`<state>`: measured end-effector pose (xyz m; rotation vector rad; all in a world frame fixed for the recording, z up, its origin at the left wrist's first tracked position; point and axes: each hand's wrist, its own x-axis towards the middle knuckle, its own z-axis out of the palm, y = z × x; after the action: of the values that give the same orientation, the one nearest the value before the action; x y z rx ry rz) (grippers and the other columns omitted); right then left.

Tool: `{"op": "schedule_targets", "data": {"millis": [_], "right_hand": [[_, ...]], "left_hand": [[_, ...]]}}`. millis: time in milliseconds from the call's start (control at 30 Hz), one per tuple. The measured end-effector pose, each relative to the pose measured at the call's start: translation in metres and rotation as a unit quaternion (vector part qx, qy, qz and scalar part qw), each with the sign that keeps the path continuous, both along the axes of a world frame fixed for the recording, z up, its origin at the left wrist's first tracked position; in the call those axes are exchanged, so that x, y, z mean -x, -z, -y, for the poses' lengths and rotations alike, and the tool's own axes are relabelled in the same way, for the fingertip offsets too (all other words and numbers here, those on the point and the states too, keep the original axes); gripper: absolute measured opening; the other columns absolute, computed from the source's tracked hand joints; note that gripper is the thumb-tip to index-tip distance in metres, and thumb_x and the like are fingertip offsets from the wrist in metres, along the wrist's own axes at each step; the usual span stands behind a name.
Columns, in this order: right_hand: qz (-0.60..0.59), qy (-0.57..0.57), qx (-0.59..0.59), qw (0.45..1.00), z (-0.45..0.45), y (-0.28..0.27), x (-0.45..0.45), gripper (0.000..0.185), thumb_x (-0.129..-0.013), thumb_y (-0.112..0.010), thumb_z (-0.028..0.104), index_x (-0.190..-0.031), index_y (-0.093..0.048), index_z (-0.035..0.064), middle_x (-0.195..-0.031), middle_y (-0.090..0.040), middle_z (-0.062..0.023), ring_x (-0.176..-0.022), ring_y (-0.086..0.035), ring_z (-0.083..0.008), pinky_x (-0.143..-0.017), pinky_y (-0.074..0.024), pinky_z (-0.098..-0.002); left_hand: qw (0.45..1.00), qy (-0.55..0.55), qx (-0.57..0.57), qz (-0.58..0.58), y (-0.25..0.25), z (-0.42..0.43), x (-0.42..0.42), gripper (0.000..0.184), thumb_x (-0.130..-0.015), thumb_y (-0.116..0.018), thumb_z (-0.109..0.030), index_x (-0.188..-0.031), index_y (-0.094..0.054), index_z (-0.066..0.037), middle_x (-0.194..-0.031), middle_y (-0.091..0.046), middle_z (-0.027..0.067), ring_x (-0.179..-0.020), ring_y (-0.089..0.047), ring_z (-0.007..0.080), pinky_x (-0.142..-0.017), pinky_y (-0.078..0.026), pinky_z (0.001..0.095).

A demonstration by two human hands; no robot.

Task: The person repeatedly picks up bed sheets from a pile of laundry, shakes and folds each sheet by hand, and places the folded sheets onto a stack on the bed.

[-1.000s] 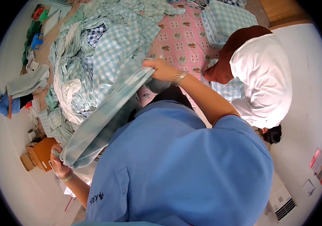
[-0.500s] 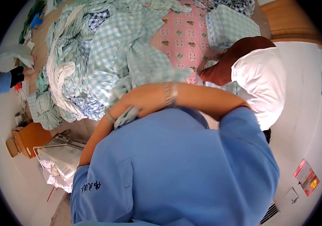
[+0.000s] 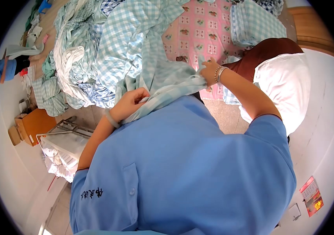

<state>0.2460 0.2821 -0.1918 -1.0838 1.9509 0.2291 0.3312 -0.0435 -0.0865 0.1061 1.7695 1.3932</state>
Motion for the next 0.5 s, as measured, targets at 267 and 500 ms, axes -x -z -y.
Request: {"op": "schedule_targets", "data": {"millis": [267,500], "right_hand": [[-0.057,0.179,-0.046,0.981,-0.062,0.111,0.002,0.026,-0.071,-0.054,0.029,-0.095,-0.062,0.026,-0.124,-0.041,0.001,-0.123,-0.024,-0.023,-0.093,-0.0229,-0.0528],[-0.021,0.529,0.095,0.843,-0.129,0.214,-0.022,0.014,-0.08,-0.045,0.018,-0.091,-0.053,0.0109,-0.084,-0.06,-0.0127,-0.077,-0.058,-0.0299,-0.071,-0.0426,-0.0397]], "left_hand": [[0.996,-0.073,0.01,0.044,0.001,0.014,-0.021,0.011,-0.077,-0.056,-0.004,-0.087,-0.052,-0.002,-0.076,-0.05,-0.0027,-0.067,-0.043,0.0031,-0.059,-0.037,0.0172],[0.987,-0.119,-0.006,0.112,-0.013,0.017,-0.026,0.012,-0.08,-0.055,-0.006,-0.09,-0.05,-0.002,-0.083,-0.05,-0.0029,-0.076,-0.045,0.003,-0.069,-0.039,0.0171]]}}
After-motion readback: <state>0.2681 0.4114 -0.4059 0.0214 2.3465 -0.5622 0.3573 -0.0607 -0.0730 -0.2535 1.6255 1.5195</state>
